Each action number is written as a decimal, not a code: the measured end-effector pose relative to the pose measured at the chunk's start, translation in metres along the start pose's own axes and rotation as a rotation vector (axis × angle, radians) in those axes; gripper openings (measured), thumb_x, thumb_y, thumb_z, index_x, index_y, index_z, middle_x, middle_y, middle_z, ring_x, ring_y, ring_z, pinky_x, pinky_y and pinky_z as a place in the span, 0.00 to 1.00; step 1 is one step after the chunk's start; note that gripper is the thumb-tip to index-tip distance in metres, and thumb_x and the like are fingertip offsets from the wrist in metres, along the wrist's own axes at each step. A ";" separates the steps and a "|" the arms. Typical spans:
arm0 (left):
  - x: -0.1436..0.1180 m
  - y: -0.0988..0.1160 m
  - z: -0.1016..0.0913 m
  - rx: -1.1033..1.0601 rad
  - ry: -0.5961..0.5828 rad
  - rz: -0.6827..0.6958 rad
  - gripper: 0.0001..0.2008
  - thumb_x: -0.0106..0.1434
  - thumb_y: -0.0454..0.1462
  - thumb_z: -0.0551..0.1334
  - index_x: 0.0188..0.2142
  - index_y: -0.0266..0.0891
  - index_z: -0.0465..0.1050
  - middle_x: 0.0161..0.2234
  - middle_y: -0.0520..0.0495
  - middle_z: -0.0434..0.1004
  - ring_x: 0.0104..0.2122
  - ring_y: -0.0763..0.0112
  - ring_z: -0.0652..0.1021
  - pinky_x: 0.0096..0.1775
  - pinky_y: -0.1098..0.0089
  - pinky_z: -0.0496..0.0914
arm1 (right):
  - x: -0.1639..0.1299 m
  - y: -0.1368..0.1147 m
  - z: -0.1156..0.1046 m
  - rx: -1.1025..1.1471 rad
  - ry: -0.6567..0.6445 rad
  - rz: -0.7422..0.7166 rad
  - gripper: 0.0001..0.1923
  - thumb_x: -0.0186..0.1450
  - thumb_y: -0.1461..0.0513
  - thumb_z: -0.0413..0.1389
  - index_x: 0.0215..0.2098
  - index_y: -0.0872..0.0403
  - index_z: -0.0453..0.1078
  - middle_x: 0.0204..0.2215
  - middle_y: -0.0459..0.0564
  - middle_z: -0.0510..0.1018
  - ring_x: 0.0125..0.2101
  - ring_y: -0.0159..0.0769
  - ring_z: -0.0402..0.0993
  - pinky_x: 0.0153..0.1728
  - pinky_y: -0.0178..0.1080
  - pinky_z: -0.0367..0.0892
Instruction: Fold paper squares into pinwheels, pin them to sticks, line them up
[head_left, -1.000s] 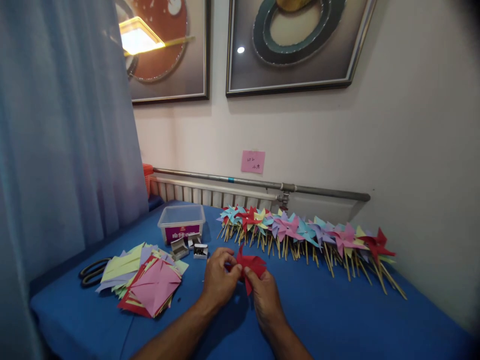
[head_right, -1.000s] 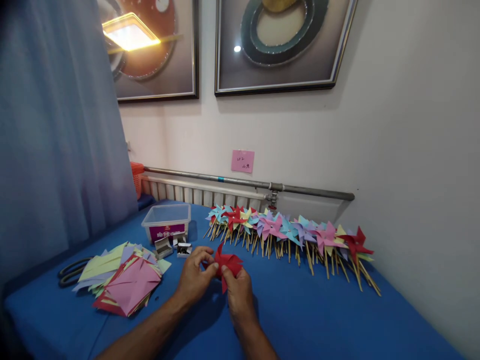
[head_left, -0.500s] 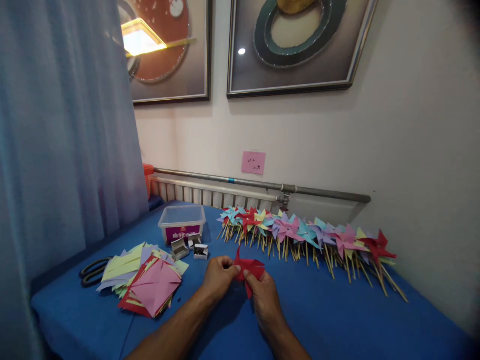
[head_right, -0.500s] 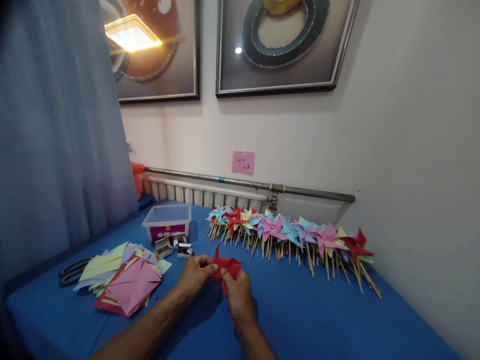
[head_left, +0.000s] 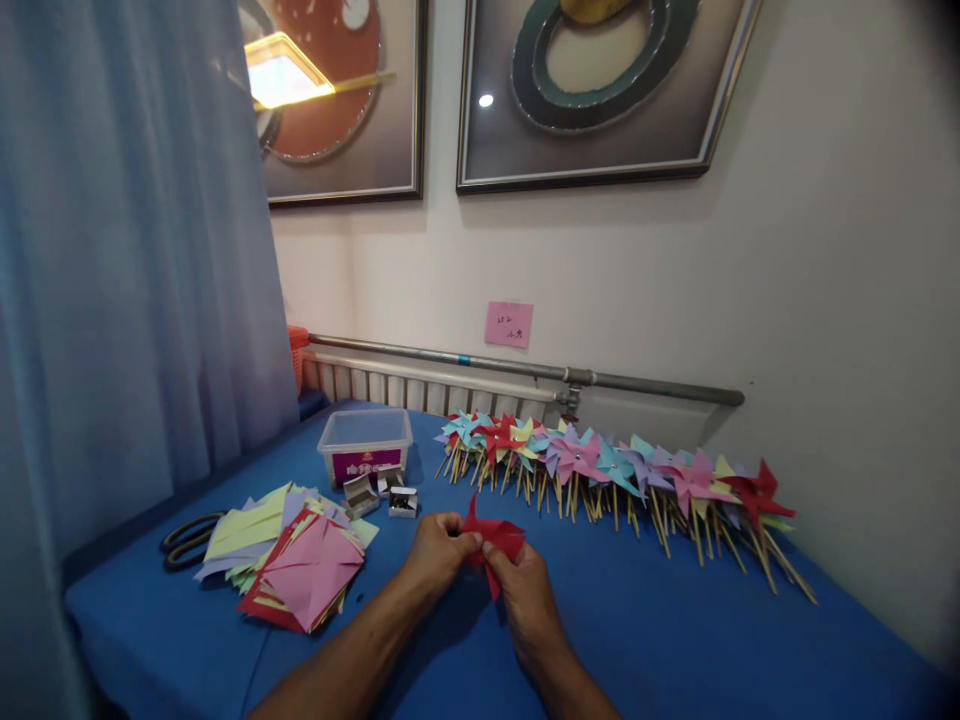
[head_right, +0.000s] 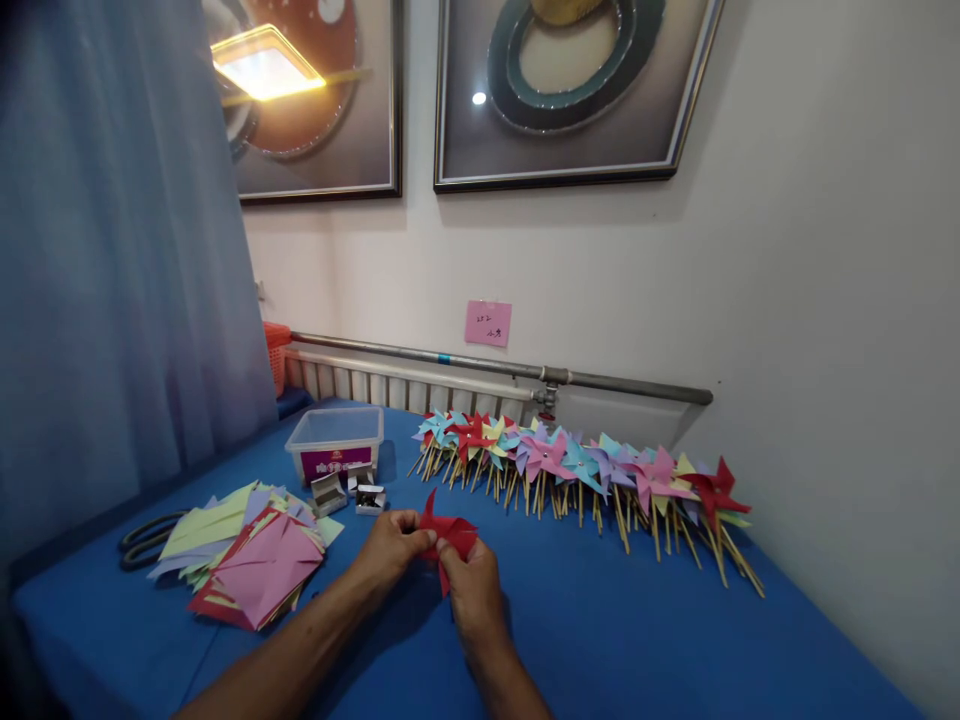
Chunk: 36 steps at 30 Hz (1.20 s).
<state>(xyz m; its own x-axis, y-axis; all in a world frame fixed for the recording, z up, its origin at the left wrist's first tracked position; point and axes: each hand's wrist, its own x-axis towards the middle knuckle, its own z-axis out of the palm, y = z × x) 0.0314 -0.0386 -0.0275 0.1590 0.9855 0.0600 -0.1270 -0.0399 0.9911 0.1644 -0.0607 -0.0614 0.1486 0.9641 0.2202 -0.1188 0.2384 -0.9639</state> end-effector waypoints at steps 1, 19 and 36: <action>0.000 0.000 0.000 -0.006 0.001 -0.006 0.16 0.44 0.45 0.71 0.20 0.37 0.70 0.18 0.49 0.74 0.20 0.73 0.71 0.27 0.71 0.63 | -0.001 -0.001 0.000 0.016 -0.006 0.013 0.21 0.56 0.47 0.66 0.39 0.54 0.80 0.29 0.49 0.84 0.29 0.41 0.79 0.34 0.39 0.74; -0.001 0.005 0.001 -0.029 0.079 -0.042 0.12 0.44 0.41 0.69 0.21 0.37 0.69 0.18 0.52 0.70 0.18 0.77 0.66 0.24 0.73 0.58 | -0.004 -0.009 0.002 0.084 -0.012 0.047 0.23 0.53 0.46 0.70 0.36 0.53 0.78 0.29 0.49 0.83 0.30 0.40 0.79 0.35 0.39 0.73; 0.006 0.006 -0.006 0.051 0.152 -0.054 0.07 0.45 0.37 0.67 0.19 0.39 0.70 0.18 0.53 0.70 0.20 0.75 0.65 0.26 0.72 0.57 | -0.002 -0.018 -0.010 0.056 0.057 0.020 0.19 0.57 0.48 0.66 0.39 0.51 0.75 0.30 0.47 0.82 0.31 0.42 0.79 0.35 0.41 0.72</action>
<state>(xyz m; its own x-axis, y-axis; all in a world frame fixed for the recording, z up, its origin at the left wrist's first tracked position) 0.0252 -0.0316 -0.0215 0.0134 0.9999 -0.0078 -0.0718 0.0088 0.9974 0.1762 -0.0679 -0.0464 0.2015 0.9609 0.1902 -0.1769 0.2267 -0.9578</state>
